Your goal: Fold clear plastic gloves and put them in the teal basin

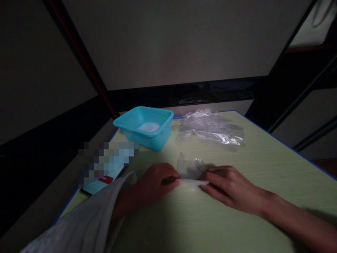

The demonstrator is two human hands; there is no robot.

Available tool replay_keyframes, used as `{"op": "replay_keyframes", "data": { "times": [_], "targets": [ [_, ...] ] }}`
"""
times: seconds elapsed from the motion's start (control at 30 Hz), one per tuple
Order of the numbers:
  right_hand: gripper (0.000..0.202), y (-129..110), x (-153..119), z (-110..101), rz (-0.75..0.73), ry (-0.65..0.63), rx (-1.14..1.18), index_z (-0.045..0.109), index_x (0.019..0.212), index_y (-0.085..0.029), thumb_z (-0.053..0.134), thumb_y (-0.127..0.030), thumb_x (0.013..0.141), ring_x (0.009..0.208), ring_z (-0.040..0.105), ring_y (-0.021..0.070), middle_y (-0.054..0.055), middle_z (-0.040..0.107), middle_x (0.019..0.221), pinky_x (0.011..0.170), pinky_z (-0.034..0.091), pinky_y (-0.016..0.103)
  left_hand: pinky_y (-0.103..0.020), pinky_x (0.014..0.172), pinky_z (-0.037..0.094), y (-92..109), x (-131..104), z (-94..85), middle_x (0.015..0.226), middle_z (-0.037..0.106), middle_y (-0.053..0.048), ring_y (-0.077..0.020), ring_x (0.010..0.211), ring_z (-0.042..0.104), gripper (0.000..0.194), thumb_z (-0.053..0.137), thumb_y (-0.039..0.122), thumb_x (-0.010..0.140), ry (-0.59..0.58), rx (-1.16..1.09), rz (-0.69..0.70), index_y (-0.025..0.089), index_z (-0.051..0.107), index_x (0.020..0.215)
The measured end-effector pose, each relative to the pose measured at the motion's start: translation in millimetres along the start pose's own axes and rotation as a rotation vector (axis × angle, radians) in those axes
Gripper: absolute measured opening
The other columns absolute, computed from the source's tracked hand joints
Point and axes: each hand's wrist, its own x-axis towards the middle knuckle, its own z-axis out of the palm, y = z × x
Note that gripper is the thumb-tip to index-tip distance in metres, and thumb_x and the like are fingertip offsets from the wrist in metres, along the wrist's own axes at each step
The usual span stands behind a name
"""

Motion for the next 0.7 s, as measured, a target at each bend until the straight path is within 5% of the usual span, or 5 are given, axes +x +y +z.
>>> {"op": "replay_keyframes", "data": {
  "times": [0.13, 0.33, 0.53, 0.7],
  "targets": [
    [0.020, -1.5, 3.8, -0.4, 0.242, 0.032, 0.251, 0.049, 0.074, -0.018, 0.040, -0.025, 0.090, 0.048, 0.048, 0.0102, -0.001, 0.052, 0.058, 0.045, 0.035, 0.022, -0.019, 0.048, 0.033, 1.3, 2.9, 3.6, 0.053, 0.050, 0.005, -0.0094, 0.052, 0.047, 0.013, 0.055, 0.018, 0.071, 0.041, -0.152, -0.285, 0.015, 0.054, 0.058],
    [0.012, -0.9, 12.7, 5.8, 0.528, 0.111, 0.556, 0.045, 0.072, -0.019, 0.046, -0.025, 0.082, 0.048, 0.048, 0.0104, -0.001, 0.055, 0.057, 0.043, 0.033, 0.021, -0.019, 0.049, 0.033, -4.2, 7.2, 14.4, 0.057, 0.050, 0.007, -0.0091, 0.053, 0.047, 0.014, 0.055, 0.017, 0.067, 0.138, -0.398, -0.385, 0.018, 0.046, 0.078],
    [0.018, 2.4, 17.2, 13.6, 0.572, 0.201, 0.542, 0.037, 0.094, -0.020, 0.045, -0.022, 0.078, 0.045, 0.046, 0.0115, -0.006, 0.050, 0.053, 0.042, 0.033, 0.021, -0.019, 0.049, 0.034, -4.0, 13.9, 22.6, 0.054, 0.047, 0.012, -0.0093, 0.050, 0.047, 0.032, 0.051, 0.010, 0.067, 0.182, -0.425, -0.439, 0.020, 0.034, 0.093],
    [0.021, 1.9, 14.1, 10.5, 0.480, 0.223, 0.294, 0.040, 0.102, -0.017, 0.044, -0.021, 0.082, 0.050, 0.052, 0.0141, -0.003, 0.054, 0.059, 0.046, 0.039, 0.024, -0.018, 0.050, 0.034, 2.4, 20.4, 19.0, 0.051, 0.044, 0.014, -0.0083, 0.048, 0.046, 0.039, 0.051, 0.006, 0.068, 0.162, -0.325, -0.474, 0.020, 0.032, 0.099]
  ]
}}
